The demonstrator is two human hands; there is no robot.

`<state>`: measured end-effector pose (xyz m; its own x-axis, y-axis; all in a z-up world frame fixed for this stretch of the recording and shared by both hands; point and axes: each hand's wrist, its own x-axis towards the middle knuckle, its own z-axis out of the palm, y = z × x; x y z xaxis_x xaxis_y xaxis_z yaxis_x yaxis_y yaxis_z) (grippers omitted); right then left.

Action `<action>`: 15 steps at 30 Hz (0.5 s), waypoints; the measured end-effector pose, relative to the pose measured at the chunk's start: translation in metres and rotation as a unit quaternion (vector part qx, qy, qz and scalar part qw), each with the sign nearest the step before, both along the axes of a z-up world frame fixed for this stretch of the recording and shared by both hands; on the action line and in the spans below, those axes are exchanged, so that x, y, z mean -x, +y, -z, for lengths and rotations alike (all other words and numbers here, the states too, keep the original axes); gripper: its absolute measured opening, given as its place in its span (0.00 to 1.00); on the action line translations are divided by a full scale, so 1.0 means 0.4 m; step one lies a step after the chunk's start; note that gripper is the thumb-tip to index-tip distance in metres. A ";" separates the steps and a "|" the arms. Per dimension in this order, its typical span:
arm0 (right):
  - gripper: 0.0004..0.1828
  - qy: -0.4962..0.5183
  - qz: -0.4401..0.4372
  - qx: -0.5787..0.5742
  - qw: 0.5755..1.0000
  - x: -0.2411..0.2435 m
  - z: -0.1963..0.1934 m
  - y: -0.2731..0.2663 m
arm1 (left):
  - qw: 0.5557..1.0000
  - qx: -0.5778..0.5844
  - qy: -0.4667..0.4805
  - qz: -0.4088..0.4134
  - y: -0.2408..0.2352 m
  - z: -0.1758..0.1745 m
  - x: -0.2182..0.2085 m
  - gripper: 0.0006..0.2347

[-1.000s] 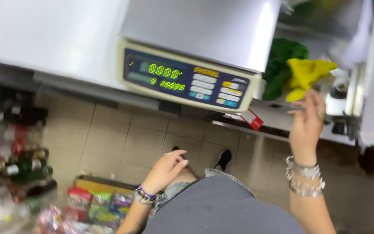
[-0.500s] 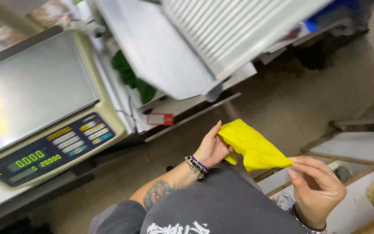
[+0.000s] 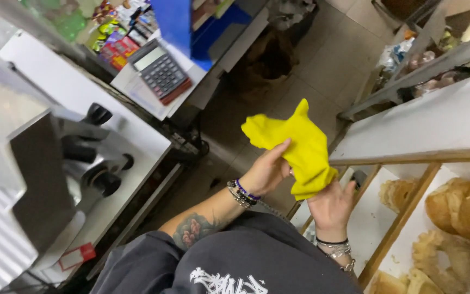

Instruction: The person wipes a digital scale, metal storage shelves, and a can of lubricant using a yellow cloth.

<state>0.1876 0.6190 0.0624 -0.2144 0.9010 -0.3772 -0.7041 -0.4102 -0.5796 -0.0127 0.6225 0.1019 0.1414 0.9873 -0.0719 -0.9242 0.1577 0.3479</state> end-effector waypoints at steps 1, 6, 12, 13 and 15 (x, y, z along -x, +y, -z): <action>0.44 -0.002 0.012 0.004 1.000 -0.010 0.002 0.034 | 1.000 0.004 -0.002 0.012 0.041 0.002 0.001 0.17; 0.38 -0.120 -0.081 0.151 0.978 0.004 0.003 0.266 | 0.940 -0.021 0.329 0.092 0.326 -0.017 0.042 0.31; 0.28 -0.128 -0.042 0.073 0.988 -0.074 0.033 0.611 | 0.998 0.019 0.040 0.044 0.774 0.074 -0.022 0.20; 0.28 -0.126 -0.034 0.071 0.989 -0.098 0.009 0.663 | 0.998 0.016 0.041 0.051 0.839 0.062 -0.019 0.20; 0.24 -0.105 0.064 0.034 0.992 -0.149 -0.035 0.778 | 0.996 0.056 -0.056 0.050 0.980 0.040 -0.018 0.20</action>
<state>0.2471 0.9300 0.0763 -0.0106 0.8865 -0.4626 -0.6197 -0.3689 -0.6927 -0.0057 1.0144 0.0860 0.2523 0.9546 -0.1583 -0.9341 0.2829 0.2178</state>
